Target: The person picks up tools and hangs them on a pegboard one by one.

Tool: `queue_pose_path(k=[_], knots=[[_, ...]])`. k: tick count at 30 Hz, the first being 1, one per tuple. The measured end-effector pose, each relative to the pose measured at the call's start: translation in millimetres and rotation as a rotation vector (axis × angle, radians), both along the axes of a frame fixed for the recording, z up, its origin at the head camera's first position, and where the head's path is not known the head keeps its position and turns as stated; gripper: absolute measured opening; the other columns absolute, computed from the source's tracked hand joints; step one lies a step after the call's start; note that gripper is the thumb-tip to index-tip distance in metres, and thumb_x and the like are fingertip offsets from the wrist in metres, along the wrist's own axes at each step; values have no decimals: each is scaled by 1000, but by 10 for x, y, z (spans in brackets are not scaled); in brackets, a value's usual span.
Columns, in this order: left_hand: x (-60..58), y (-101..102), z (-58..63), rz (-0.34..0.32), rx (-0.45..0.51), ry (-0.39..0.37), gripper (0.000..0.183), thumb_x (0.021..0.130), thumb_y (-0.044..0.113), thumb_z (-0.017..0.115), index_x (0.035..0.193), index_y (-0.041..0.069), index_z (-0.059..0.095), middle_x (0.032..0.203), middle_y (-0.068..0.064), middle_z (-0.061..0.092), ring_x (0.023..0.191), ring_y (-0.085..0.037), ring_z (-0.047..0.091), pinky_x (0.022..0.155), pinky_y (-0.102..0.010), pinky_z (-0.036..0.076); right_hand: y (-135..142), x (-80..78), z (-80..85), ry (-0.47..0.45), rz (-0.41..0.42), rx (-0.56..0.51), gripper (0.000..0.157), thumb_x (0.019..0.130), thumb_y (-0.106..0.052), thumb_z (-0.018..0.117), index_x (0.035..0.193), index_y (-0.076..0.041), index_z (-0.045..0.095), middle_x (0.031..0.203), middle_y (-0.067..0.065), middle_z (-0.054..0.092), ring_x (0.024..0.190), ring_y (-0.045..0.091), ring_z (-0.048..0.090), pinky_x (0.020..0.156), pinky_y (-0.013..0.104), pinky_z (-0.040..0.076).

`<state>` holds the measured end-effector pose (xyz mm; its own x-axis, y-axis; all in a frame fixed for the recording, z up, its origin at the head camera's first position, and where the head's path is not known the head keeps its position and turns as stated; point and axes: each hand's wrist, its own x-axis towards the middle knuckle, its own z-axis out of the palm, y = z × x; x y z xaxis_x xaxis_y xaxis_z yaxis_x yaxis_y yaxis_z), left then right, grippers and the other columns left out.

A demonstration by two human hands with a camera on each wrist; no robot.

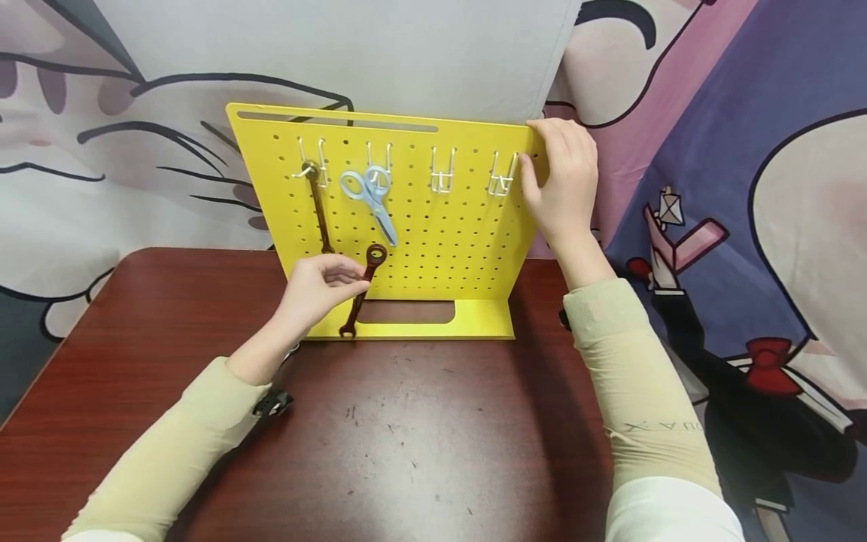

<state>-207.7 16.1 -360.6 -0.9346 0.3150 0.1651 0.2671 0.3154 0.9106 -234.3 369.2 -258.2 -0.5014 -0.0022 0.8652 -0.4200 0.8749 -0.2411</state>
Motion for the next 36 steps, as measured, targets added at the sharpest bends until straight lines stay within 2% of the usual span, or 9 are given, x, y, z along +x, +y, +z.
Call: queue_pose_path(k=[3, 10, 16, 27, 31, 36], knots=[[15, 154, 44, 4, 35, 2, 20, 90, 6, 84, 107, -2, 79, 105, -20, 81, 95, -33, 78, 84, -35, 65, 0, -2, -1, -5, -2, 1, 37, 97, -17, 65, 129, 0, 70, 128, 21, 71, 130, 38, 59, 120, 44, 38], [35, 497, 123, -3, 130, 29, 18, 89, 4, 84, 105, -3, 78, 105, -20, 81, 96, -33, 79, 86, -34, 65, 6, 1, -9, -12, -19, 20, 38, 97, -17, 64, 130, 3, 69, 128, 23, 70, 129, 39, 59, 121, 45, 38], [55, 696, 255, -15, 190, 42, 18, 90, 4, 84, 105, -3, 78, 105, -20, 81, 96, -33, 79, 85, -32, 65, -4, 9, -3, -14, -18, 10, 38, 97, -16, 64, 130, 3, 69, 128, 22, 71, 129, 39, 59, 121, 45, 37], [-7, 907, 539, 11, 275, 86, 18, 90, 6, 84, 105, -2, 79, 105, -19, 81, 94, -31, 78, 85, -29, 64, 1, 2, 2, -7, -17, 13, 39, 97, -17, 64, 130, 3, 69, 128, 23, 71, 129, 40, 59, 121, 45, 37], [-31, 955, 591, 16, 294, 59, 18, 90, 7, 84, 106, -1, 79, 107, -18, 81, 96, -30, 78, 85, -27, 63, 0, 6, -1, -6, -17, 10, 39, 97, -17, 64, 129, 3, 69, 128, 23, 71, 129, 39, 59, 122, 44, 37], [-74, 994, 601, 43, 315, 23, 17, 91, 8, 84, 106, 0, 80, 109, -17, 81, 97, -29, 77, 84, -26, 62, -5, 5, -1, -9, -17, 12, 38, 97, -16, 64, 130, 3, 69, 128, 23, 71, 129, 39, 59, 122, 44, 37]])
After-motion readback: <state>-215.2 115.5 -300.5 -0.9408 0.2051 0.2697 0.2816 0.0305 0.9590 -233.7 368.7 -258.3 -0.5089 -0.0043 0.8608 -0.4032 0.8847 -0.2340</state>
